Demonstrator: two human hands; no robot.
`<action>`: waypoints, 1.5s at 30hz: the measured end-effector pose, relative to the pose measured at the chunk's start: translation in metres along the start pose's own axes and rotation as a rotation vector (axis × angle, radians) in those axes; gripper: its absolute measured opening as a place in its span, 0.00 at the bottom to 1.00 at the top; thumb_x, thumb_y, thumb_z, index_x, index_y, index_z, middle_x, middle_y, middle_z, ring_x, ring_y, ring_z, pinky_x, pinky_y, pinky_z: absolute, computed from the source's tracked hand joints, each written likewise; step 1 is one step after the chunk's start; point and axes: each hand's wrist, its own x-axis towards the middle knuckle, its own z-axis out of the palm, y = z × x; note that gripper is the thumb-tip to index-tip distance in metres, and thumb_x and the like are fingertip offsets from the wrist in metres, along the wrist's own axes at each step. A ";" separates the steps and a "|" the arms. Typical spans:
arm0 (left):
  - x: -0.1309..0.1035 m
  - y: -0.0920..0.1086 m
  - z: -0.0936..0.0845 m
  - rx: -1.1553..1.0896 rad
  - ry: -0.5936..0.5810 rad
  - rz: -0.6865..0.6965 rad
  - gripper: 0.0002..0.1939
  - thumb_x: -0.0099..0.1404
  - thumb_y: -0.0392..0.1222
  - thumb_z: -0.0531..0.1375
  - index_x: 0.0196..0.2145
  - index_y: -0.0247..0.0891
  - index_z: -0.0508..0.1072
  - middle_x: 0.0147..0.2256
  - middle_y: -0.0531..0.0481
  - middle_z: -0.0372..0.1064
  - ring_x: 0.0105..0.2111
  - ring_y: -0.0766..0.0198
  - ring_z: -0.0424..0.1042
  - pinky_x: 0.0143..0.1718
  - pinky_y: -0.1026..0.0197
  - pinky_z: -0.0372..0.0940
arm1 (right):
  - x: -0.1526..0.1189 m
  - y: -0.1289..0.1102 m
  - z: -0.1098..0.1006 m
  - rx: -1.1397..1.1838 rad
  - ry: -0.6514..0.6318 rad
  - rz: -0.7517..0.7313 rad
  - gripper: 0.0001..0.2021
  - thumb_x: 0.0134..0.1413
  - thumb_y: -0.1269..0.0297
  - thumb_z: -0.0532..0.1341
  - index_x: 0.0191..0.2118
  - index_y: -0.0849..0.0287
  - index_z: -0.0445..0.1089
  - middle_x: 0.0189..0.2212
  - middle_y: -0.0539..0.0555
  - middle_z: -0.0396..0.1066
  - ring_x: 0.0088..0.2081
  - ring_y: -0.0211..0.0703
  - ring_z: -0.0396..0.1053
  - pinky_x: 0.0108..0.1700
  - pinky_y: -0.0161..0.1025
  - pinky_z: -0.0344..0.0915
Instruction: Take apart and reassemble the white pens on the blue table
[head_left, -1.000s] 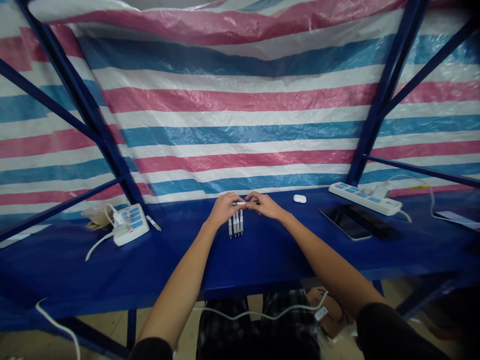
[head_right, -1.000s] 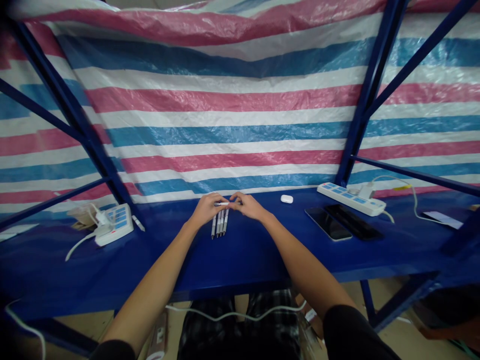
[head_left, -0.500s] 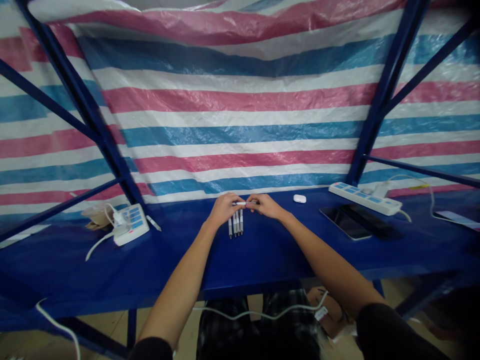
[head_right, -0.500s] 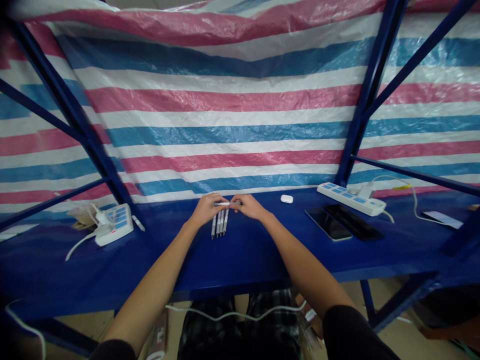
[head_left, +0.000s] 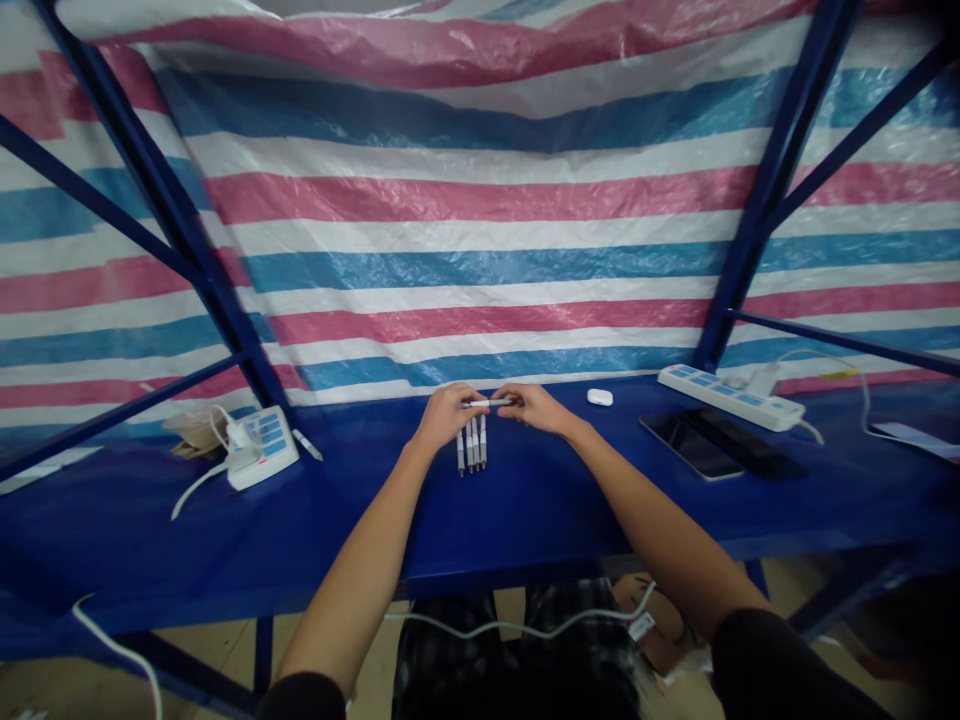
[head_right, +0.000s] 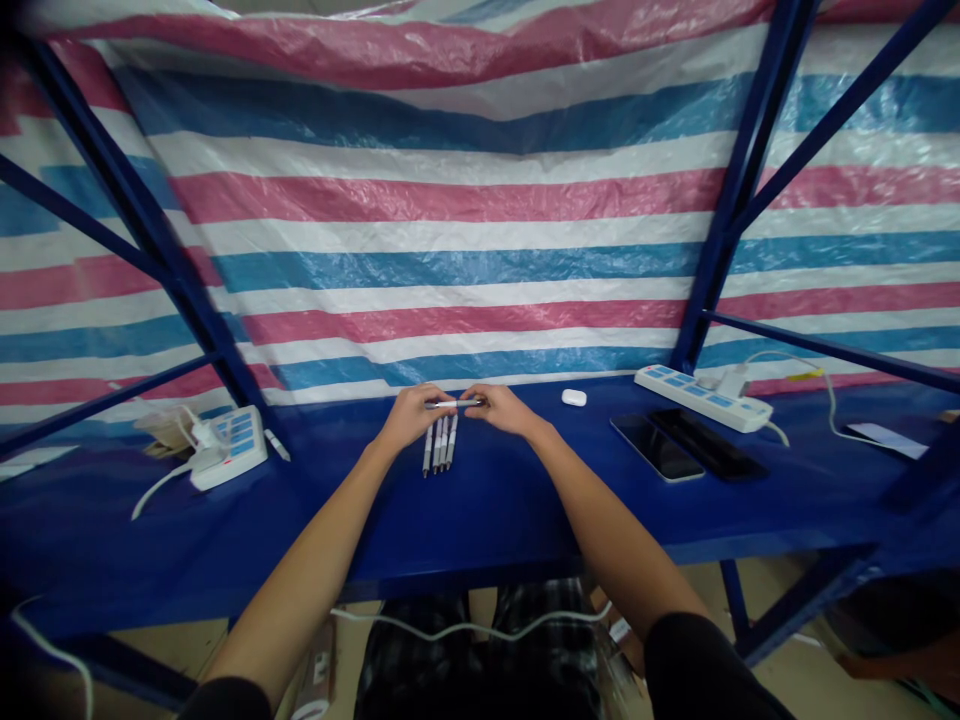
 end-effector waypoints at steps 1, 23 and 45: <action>0.000 -0.001 0.000 -0.013 0.005 -0.005 0.07 0.62 0.43 0.69 0.37 0.39 0.82 0.36 0.47 0.79 0.39 0.58 0.76 0.42 0.59 0.66 | 0.000 0.001 -0.002 0.003 -0.017 0.007 0.14 0.56 0.60 0.65 0.46 0.62 0.75 0.28 0.52 0.74 0.25 0.38 0.68 0.28 0.34 0.62; 0.001 0.003 0.000 0.038 -0.065 -0.004 0.05 0.61 0.43 0.69 0.33 0.39 0.81 0.32 0.48 0.77 0.35 0.59 0.73 0.39 0.59 0.62 | -0.004 -0.007 -0.001 -0.074 -0.097 -0.006 0.17 0.65 0.53 0.58 0.40 0.63 0.77 0.24 0.50 0.72 0.20 0.35 0.64 0.28 0.34 0.61; 0.015 0.003 -0.007 -1.219 0.278 -0.601 0.19 0.71 0.58 0.57 0.43 0.39 0.71 0.36 0.45 0.73 0.36 0.62 0.74 0.40 0.58 0.70 | 0.004 -0.014 0.027 0.356 -0.016 0.106 0.19 0.62 0.47 0.60 0.44 0.60 0.67 0.22 0.45 0.65 0.17 0.32 0.58 0.18 0.31 0.55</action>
